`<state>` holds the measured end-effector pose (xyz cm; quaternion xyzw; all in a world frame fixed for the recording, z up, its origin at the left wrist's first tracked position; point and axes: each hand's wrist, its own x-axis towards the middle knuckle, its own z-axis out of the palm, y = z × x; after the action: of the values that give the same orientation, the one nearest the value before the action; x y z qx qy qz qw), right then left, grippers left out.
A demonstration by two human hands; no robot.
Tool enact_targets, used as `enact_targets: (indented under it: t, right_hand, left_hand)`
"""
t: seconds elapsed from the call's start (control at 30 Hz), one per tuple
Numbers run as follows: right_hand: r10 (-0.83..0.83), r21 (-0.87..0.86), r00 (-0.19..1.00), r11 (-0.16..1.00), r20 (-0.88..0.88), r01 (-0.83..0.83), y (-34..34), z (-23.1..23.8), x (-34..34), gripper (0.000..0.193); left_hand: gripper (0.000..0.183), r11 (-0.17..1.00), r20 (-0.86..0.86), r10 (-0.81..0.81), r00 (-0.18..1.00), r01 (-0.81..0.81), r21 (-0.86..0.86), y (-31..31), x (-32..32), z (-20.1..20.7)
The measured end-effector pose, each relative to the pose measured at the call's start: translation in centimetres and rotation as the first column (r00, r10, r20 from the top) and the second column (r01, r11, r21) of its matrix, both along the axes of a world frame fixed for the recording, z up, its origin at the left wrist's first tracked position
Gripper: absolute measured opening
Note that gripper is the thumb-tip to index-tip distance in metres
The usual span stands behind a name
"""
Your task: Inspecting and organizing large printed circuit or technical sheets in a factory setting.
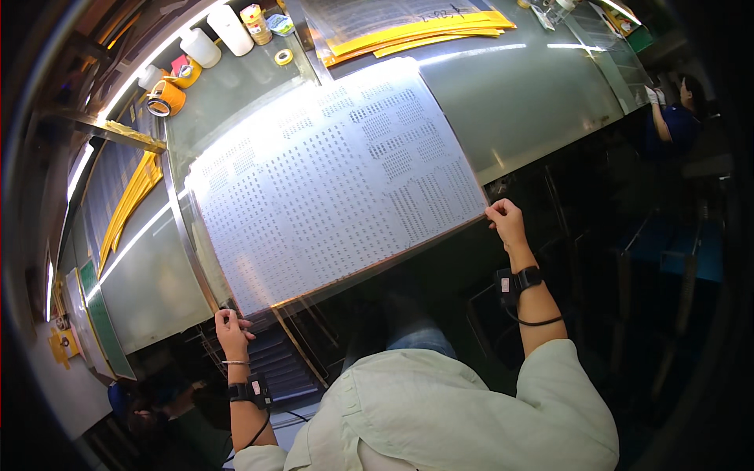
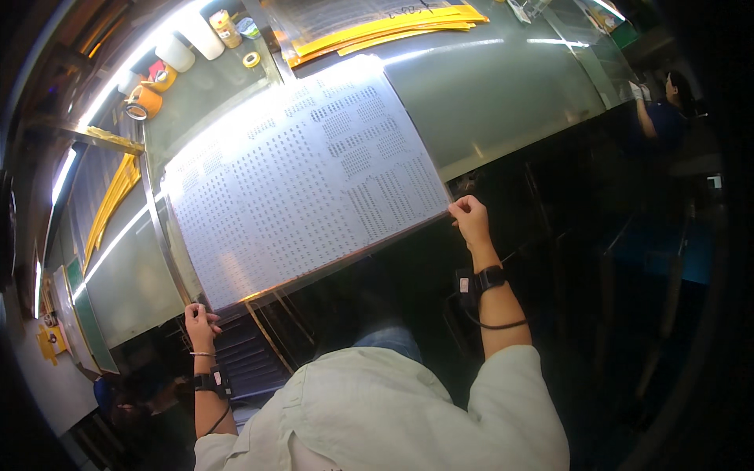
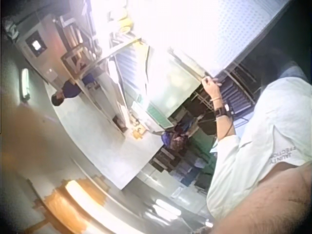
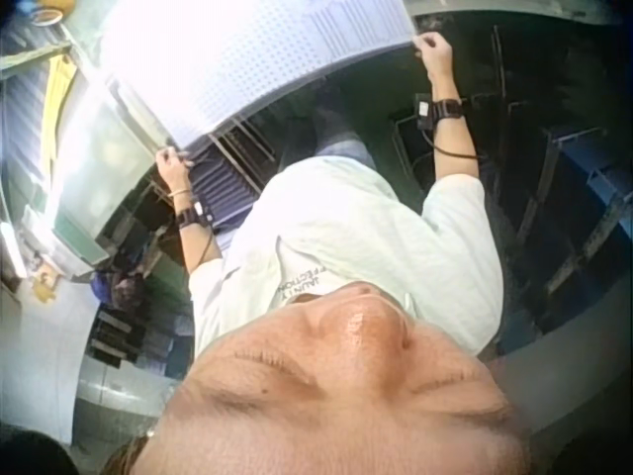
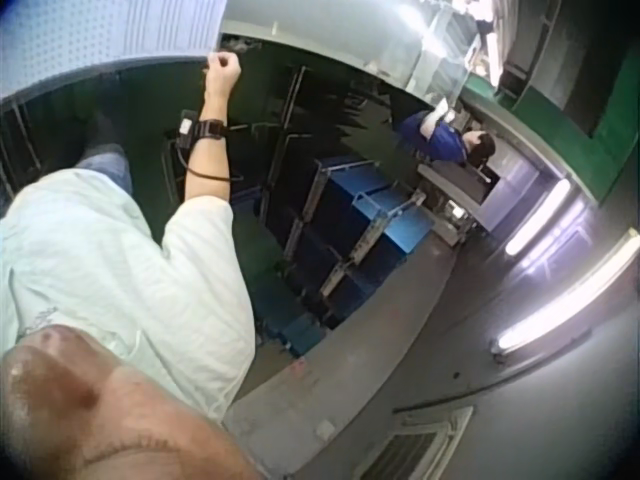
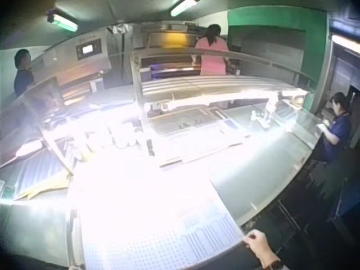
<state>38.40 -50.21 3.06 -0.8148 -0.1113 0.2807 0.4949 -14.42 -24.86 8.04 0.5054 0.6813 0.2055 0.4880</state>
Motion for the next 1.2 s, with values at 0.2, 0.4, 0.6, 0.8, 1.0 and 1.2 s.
enact_targets:
  t: [0.2,0.4,0.6,0.8,1.0,1.2]
  right_hand:
    - [0.006,0.077,0.997,0.997,-0.079,0.000,0.2,0.2,0.0,0.008]
    - [-0.013,0.131,0.989,0.991,-0.146,0.033,0.0,0.2,0.0,0.006]
    - [0.033,0.109,0.992,0.994,-0.123,-0.019,0.2,-0.1,0.4,0.008]
    - [0.060,0.134,0.988,0.990,-0.144,-0.041,-0.2,-0.1,0.5,0.010]
    - [0.051,0.137,0.992,0.990,-0.114,-0.035,0.0,-0.3,-0.3,0.011]
    - [0.057,0.143,0.994,0.989,-0.093,-0.044,-0.2,-0.9,-0.1,0.010]
  left_hand:
    - [0.012,1.000,0.013,-0.003,1.000,0.003,0.011,0.0,-0.6,-0.5]
    - [0.013,0.998,0.051,0.007,0.999,-0.009,0.055,0.4,-0.3,-0.7]
    - [0.013,0.994,0.061,0.067,0.996,-0.061,-0.095,0.0,-0.8,-1.1]
    - [0.009,0.951,0.139,0.209,0.968,-0.168,-0.259,-0.9,-1.8,-2.2]
    - [0.005,0.989,0.104,0.058,0.993,-0.071,0.126,-1.2,-1.5,-2.1]
    - [0.004,0.815,-0.151,0.026,0.988,0.066,0.576,-1.8,2.8,2.7]
